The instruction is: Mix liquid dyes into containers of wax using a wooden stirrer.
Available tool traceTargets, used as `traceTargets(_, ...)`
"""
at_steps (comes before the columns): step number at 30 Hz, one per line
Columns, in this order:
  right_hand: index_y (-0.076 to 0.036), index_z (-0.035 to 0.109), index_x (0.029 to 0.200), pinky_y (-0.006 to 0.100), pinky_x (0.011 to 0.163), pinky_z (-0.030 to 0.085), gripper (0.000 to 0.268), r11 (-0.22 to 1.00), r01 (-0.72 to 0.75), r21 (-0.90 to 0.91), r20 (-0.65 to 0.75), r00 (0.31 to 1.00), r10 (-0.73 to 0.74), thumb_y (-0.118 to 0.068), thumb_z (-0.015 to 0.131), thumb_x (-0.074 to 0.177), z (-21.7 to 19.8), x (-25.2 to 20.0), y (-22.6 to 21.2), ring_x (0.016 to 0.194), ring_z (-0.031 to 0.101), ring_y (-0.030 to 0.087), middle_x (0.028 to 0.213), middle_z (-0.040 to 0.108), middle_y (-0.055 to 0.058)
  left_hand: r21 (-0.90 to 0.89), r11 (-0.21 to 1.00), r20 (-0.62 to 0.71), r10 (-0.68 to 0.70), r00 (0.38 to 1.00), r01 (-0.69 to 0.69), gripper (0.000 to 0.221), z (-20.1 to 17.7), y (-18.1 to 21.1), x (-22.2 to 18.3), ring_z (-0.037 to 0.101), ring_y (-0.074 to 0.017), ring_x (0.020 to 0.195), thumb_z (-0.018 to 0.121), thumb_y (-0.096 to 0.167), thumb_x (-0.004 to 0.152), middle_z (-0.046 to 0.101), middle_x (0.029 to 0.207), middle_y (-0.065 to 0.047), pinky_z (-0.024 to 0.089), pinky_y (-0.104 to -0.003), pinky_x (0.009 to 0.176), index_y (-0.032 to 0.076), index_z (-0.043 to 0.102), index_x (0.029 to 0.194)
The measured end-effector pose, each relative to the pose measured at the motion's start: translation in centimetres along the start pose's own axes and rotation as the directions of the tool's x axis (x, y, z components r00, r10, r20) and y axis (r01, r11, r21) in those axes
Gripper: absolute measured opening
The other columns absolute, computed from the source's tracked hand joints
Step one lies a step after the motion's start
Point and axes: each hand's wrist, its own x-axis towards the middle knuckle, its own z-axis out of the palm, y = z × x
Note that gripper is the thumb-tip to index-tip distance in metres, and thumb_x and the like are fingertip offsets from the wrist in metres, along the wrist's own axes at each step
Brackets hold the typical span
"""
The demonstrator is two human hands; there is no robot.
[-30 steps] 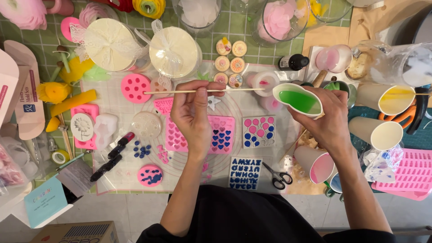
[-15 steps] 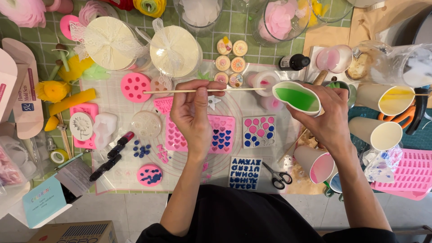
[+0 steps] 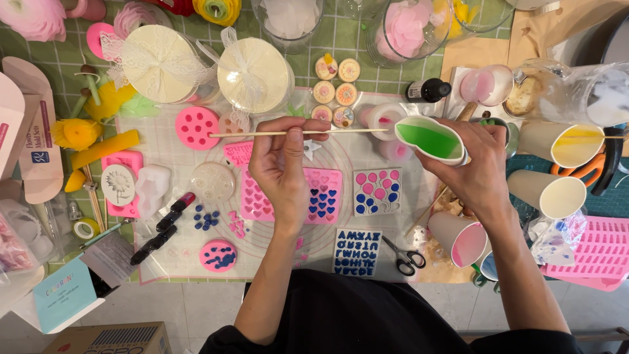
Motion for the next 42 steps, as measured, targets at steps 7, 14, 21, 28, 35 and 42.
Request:
traceTargets(7, -0.01, 0.074, 0.122, 0.037, 0.095, 0.037, 0.041, 1.0, 0.004, -0.006, -0.003, 1.0, -0.004, -0.026, 0.086, 0.086, 0.13, 0.16, -0.05, 0.099, 0.067, 0.024, 0.112, 0.075, 0.006, -0.005, 1.0, -0.004, -0.004, 1.0, 0.004, 0.013, -0.03, -0.08, 0.04, 0.073, -0.0207, 0.096, 0.055, 0.009, 0.113, 0.073, 0.106, -0.016, 0.061, -0.036, 0.09, -0.002, 0.057, 0.119)
traceTargets(14, -0.009, 0.074, 0.12, 0.037, 0.095, 0.036, 0.041, 1.0, -0.006, -0.014, -0.005, 1.0, 0.006, -0.025, 0.087, 0.086, 0.41, 0.13, 0.28, 0.101, 0.068, 0.024, 0.113, 0.075, 0.006, -0.002, 1.0, -0.01, -0.005, 1.0, 0.005, 0.014, 0.13, 0.0, 0.09, 0.073, -0.0206, 0.094, 0.056, 0.01, 0.113, 0.074, 0.106, -0.016, 0.061, -0.035, 0.09, -0.003, 0.058, 0.119)
traceTargets(21, -0.009, 0.073, 0.122, 0.037, 0.096, 0.036, 0.042, 1.0, -0.009, -0.012, -0.013, 1.0, 0.009, -0.025, 0.086, 0.086, 0.53, -0.1, 0.5, 0.101, 0.068, 0.024, 0.112, 0.074, 0.006, -0.002, 1.0, -0.012, -0.006, 1.0, 0.006, 0.014, 0.07, -0.07, 0.03, 0.072, -0.0207, 0.094, 0.056, 0.01, 0.113, 0.073, 0.106, -0.017, 0.06, -0.035, 0.09, -0.003, 0.058, 0.119)
traceTargets(28, -0.008, 0.073, 0.122, 0.037, 0.096, 0.036, 0.042, 1.0, -0.013, -0.008, -0.001, 1.0, 0.013, -0.026, 0.086, 0.086, 0.5, -0.12, 0.62, 0.101, 0.067, 0.024, 0.113, 0.074, 0.006, 0.002, 1.0, -0.001, 0.005, 1.0, -0.005, 0.014, 0.09, 0.01, 0.04, 0.072, -0.0207, 0.094, 0.056, 0.01, 0.113, 0.074, 0.106, -0.017, 0.061, -0.035, 0.09, -0.003, 0.058, 0.119)
traceTargets(35, -0.009, 0.073, 0.121, 0.037, 0.095, 0.036, 0.041, 1.0, -0.007, -0.016, -0.009, 1.0, 0.007, -0.026, 0.087, 0.086, 0.51, 0.01, 0.37, 0.101, 0.067, 0.024, 0.114, 0.074, 0.006, 0.005, 1.0, -0.003, 0.003, 1.0, -0.003, 0.014, 0.12, 0.04, 0.05, 0.073, -0.0209, 0.094, 0.055, 0.009, 0.113, 0.074, 0.106, -0.017, 0.061, -0.036, 0.09, -0.003, 0.058, 0.119)
traceTargets(42, -0.01, 0.074, 0.122, 0.037, 0.094, 0.035, 0.042, 1.0, -0.004, -0.026, 0.003, 1.0, 0.004, -0.026, 0.087, 0.085, 0.5, 0.21, 0.25, 0.101, 0.068, 0.023, 0.113, 0.074, 0.005, -0.002, 1.0, -0.015, -0.006, 1.0, 0.006, 0.014, 0.0, 0.01, -0.02, 0.073, -0.0204, 0.094, 0.055, 0.009, 0.113, 0.073, 0.106, -0.017, 0.061, -0.035, 0.09, -0.003, 0.058, 0.119)
